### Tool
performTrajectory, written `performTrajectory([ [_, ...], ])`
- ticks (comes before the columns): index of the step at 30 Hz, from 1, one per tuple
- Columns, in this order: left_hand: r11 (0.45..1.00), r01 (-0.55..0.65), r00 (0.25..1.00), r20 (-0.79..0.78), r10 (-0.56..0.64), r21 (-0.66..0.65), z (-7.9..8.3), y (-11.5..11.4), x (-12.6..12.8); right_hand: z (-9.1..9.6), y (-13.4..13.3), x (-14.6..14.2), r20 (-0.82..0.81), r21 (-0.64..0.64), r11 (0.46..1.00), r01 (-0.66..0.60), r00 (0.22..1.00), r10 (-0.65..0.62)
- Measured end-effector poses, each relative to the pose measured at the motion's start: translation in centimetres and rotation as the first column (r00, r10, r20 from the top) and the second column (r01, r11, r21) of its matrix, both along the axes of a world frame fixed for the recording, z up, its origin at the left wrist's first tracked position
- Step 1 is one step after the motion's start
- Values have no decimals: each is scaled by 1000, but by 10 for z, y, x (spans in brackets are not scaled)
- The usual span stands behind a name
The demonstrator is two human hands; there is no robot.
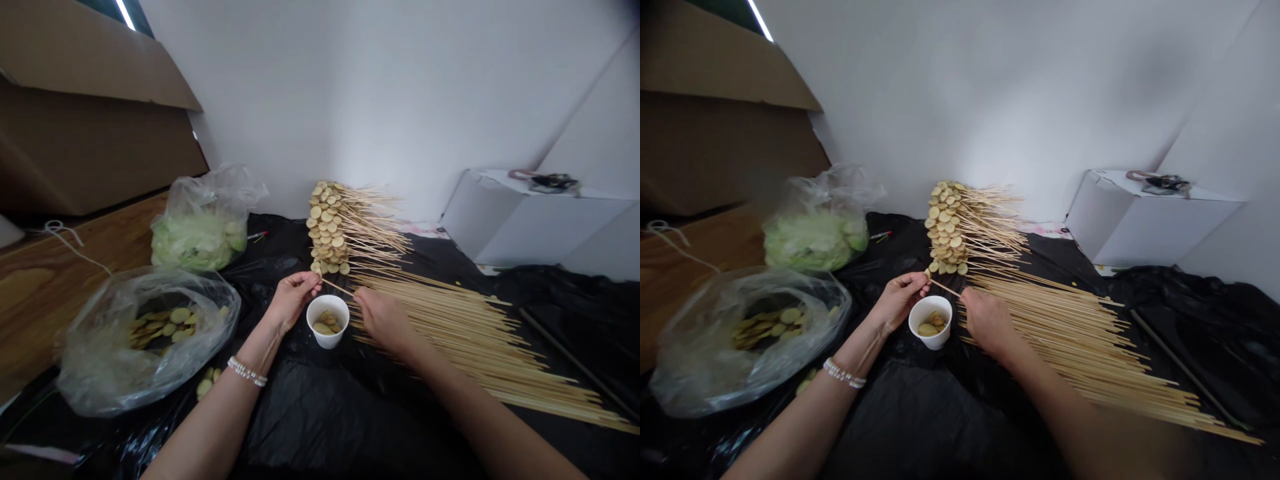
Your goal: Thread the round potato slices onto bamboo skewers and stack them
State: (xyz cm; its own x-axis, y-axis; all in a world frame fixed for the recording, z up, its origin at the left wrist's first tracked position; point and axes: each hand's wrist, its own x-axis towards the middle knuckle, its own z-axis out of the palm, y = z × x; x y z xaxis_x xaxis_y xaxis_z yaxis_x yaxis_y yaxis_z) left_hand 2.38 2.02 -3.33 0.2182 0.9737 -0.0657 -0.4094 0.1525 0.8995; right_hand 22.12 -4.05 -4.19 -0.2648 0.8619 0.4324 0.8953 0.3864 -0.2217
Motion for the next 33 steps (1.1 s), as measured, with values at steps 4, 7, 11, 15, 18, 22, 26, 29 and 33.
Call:
performTrajectory([
  [4,1000,3,1000,-1,-3,-20,0,-1,2,3,-1,0,-43,26,1000,-1,999,2],
  [7,1000,13,1000,-3,-13,-21,0,-2,2,1,-1,0,-43,45,999,8,999,-6],
  [11,1000,29,1000,-9,-29,-13,0,-1,1,-4,1,0,3,8,1000,2,1000,-2],
  [15,999,36,999,-17,-36,-22,0,-1,1,-3,2,-1,1,-41,999,-8,1000,8],
  [18,999,38,999,-27,-38,-24,0,-2,2,-1,2,-1,-58,-11,1000,-15,998,14],
  [22,999,32,999,-42,-34,-32,1,-4,4,-2,1,-1,-97,39,999,-26,995,29],
  [26,999,33,999,-38,-35,-34,2,-4,3,-3,0,-2,-61,5,1000,-14,998,14],
  [29,999,41,998,-36,-42,-36,3,-4,3,-2,0,-2,-18,-36,999,-21,1000,20],
  [33,998,44,998,-40,-46,-47,5,-5,3,0,2,0,-5,-64,997,-31,1000,30],
])
